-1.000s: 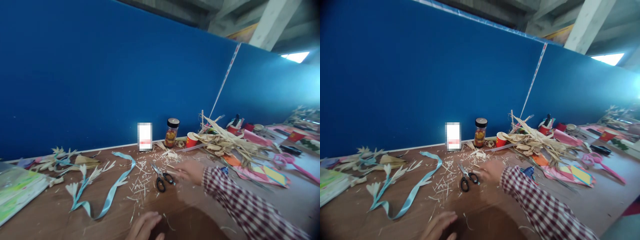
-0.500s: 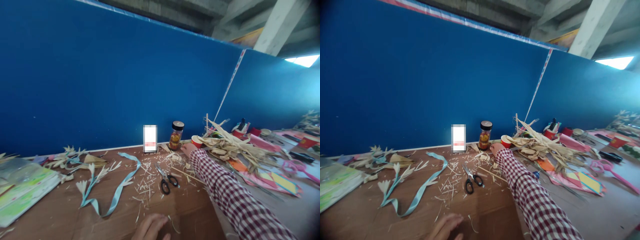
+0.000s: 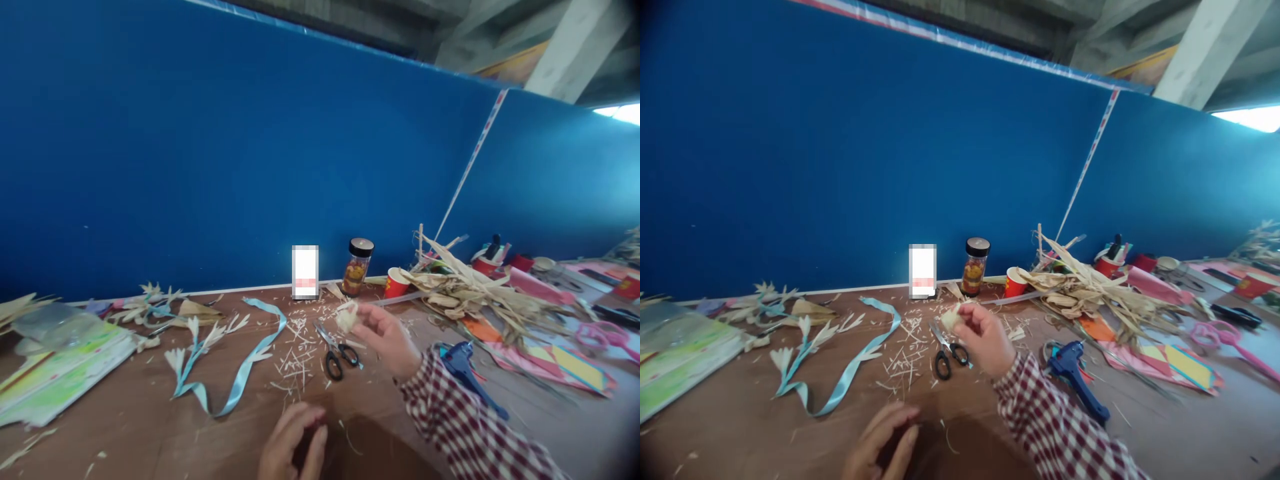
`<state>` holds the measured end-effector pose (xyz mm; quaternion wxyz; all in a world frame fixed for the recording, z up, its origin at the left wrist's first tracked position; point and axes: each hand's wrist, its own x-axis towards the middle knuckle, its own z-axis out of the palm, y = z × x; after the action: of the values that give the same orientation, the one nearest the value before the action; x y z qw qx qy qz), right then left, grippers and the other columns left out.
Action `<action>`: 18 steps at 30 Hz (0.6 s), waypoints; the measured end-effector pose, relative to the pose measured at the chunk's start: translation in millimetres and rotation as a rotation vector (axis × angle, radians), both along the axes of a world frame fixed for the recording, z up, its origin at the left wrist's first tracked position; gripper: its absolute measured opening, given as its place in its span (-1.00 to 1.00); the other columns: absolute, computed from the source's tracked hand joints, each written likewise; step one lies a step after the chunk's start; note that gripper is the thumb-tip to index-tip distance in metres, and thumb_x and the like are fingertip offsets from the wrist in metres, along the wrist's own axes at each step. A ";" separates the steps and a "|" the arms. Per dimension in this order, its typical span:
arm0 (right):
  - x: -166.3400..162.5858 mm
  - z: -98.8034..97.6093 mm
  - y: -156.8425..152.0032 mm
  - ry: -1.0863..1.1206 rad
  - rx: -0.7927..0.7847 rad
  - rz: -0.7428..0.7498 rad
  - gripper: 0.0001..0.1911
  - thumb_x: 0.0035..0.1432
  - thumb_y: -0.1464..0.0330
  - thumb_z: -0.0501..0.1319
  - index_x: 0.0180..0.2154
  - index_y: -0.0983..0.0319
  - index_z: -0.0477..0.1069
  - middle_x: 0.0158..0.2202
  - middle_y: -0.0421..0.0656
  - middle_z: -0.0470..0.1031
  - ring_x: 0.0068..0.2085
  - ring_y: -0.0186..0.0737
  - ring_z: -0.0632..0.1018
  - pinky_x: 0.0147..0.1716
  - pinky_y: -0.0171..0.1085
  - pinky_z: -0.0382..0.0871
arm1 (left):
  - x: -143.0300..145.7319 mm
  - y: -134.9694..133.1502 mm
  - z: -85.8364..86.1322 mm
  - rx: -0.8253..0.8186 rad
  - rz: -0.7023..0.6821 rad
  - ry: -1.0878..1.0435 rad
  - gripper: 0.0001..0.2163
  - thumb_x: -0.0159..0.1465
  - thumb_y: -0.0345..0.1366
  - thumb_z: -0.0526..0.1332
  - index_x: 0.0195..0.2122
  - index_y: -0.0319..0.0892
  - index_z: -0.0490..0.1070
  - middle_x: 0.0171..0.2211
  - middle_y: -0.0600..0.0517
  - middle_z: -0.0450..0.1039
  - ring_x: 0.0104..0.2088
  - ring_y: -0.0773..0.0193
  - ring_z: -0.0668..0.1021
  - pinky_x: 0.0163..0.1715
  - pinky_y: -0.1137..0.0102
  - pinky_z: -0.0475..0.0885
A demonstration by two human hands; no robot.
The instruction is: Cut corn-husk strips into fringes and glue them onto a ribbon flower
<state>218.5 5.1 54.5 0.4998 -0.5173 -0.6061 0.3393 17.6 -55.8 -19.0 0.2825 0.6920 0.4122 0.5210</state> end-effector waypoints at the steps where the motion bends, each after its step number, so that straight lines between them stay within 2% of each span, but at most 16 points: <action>1: -12.7 1.2 -10.1 0.110 -0.014 0.074 -0.69 0.03 0.33 0.16 -0.13 0.20 0.28 -0.23 -0.11 0.47 -0.23 -0.24 0.48 -0.27 -0.26 0.37 | -1.8 1.4 6.5 -0.070 -0.018 -0.018 -0.81 0.07 -0.20 0.18 -0.36 -0.15 0.48 -0.36 -0.06 0.49 -0.33 0.23 0.52 -0.32 0.43 0.43; 4: -45.6 2.1 -33.7 0.236 -0.077 0.204 -0.59 0.03 0.38 0.16 -0.03 0.15 0.22 -0.20 -0.13 0.46 -0.21 -0.24 0.48 -0.24 -0.25 0.35 | -3.9 4.6 23.8 -0.415 -0.032 -0.179 -0.73 0.10 -0.14 0.14 -0.29 -0.19 0.48 -0.31 -0.09 0.50 -0.29 0.19 0.51 -0.28 0.35 0.42; 6: -61.6 -0.9 -42.9 0.221 -0.132 0.264 -0.58 0.05 0.42 0.13 -0.01 0.15 0.19 -0.22 -0.15 0.46 -0.23 -0.25 0.49 -0.22 -0.24 0.35 | -2.5 6.6 32.2 -0.612 -0.045 -0.380 -0.65 0.13 -0.07 0.06 -0.28 -0.22 0.48 -0.32 -0.10 0.50 -0.31 0.18 0.51 -0.29 0.32 0.41; 8: -72.1 -6.7 -47.4 0.160 -0.141 0.256 -0.61 0.03 0.47 0.11 -0.05 0.16 0.20 -0.29 -0.18 0.49 -0.28 -0.25 0.50 -0.27 -0.26 0.35 | -0.5 9.6 38.5 -0.738 -0.093 -0.572 -0.61 0.13 -0.04 0.04 -0.31 -0.24 0.49 -0.33 -0.10 0.51 -0.32 0.18 0.51 -0.31 0.31 0.41; 11: -77.9 -18.0 -48.4 0.011 -0.106 0.143 -0.67 -0.01 0.52 0.11 -0.15 0.16 0.24 -0.40 -0.23 0.50 -0.41 -0.28 0.49 -0.42 -0.33 0.32 | 1.6 15.8 44.1 -0.817 -0.113 -0.755 -0.72 0.05 -0.12 0.19 -0.34 -0.23 0.48 -0.35 -0.06 0.50 -0.33 0.20 0.50 -0.35 0.36 0.41; 14: -76.1 -27.8 -46.1 -0.059 -0.095 0.078 -0.74 -0.03 0.53 0.12 -0.24 0.17 0.22 -0.46 -0.26 0.49 -0.50 -0.33 0.44 -0.50 -0.37 0.25 | 1.9 20.8 42.3 -0.843 -0.091 -0.788 -0.69 0.01 -0.16 0.24 -0.26 -0.23 0.43 -0.32 -0.06 0.49 -0.34 0.22 0.50 -0.39 0.39 0.40; 16: -73.5 -32.3 -44.1 -0.043 -0.094 0.058 -0.78 -0.01 0.50 0.12 -0.27 0.17 0.21 -0.45 -0.26 0.48 -0.48 -0.33 0.44 -0.49 -0.38 0.24 | 1.4 22.1 36.3 -0.806 -0.010 -0.766 -0.63 0.06 -0.14 0.19 -0.13 -0.19 0.35 -0.22 -0.08 0.45 -0.28 0.22 0.49 -0.34 0.39 0.40; 18: -71.4 -35.6 -42.3 -0.008 -0.085 0.036 -0.82 0.02 0.47 0.12 -0.28 0.18 0.21 -0.42 -0.24 0.46 -0.46 -0.33 0.43 -0.49 -0.39 0.23 | 0.3 21.6 28.1 -0.688 0.145 -0.706 -0.61 0.09 -0.14 0.16 -0.06 -0.16 0.28 -0.13 -0.07 0.38 -0.19 0.24 0.46 -0.25 0.40 0.37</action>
<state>147.2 -37.2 18.9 0.4688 -0.5286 -0.6023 0.3716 17.9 -34.2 9.0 0.5799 0.3094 0.4864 0.5756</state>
